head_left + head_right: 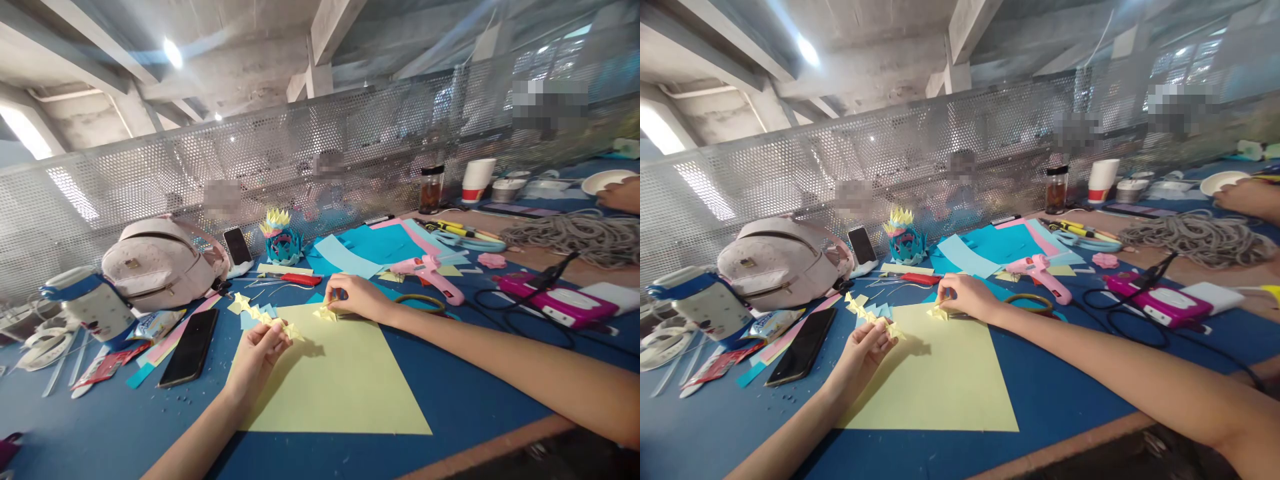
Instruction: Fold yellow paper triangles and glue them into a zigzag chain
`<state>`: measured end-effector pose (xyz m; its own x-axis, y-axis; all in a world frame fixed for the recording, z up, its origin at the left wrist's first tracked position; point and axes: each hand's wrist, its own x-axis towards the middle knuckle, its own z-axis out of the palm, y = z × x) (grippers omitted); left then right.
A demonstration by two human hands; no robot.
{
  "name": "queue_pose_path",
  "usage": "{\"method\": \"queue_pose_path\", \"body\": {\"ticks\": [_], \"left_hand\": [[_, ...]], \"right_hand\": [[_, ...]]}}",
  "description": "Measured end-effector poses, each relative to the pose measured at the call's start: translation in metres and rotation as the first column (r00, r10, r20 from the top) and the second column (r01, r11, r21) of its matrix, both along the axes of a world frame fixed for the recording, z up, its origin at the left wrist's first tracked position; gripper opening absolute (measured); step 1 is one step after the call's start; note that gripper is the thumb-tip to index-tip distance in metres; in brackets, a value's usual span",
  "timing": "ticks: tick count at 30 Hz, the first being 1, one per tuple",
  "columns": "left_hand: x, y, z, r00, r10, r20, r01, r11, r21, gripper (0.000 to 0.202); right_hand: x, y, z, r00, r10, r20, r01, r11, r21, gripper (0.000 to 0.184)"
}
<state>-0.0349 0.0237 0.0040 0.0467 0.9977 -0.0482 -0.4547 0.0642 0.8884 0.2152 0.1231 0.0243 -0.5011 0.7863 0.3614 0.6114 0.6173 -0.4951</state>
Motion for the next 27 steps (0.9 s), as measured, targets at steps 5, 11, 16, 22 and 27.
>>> {"method": "queue_pose_path", "body": {"ticks": [5,11,16,22,27], "left_hand": [[0.000,0.000,0.000,1.000,0.010,0.003,-0.010,1.000,0.000,0.040],[0.000,0.001,-0.001,1.000,0.019,0.010,-0.019,1.000,0.009,0.040],[0.001,0.003,-0.002,0.999,0.031,0.020,-0.031,0.999,0.019,0.038],[0.000,0.003,-0.002,0.999,0.028,0.019,-0.029,0.999,0.022,0.038],[0.000,0.003,-0.002,0.999,0.031,0.008,-0.031,0.999,0.023,0.038]], "right_hand": [[-0.001,0.002,-0.003,0.992,0.024,-0.122,-0.033,0.997,-0.076,0.031],[-0.003,0.002,-0.001,0.966,0.078,-0.245,-0.110,0.987,-0.118,0.020],[-0.006,-0.005,0.000,0.945,0.098,-0.312,-0.161,0.970,-0.183,0.042],[-0.009,-0.012,-0.002,0.921,0.133,-0.365,-0.262,0.907,-0.330,0.049],[-0.011,-0.013,-0.005,0.871,0.145,-0.470,-0.336,0.873,-0.354,0.048]]}}
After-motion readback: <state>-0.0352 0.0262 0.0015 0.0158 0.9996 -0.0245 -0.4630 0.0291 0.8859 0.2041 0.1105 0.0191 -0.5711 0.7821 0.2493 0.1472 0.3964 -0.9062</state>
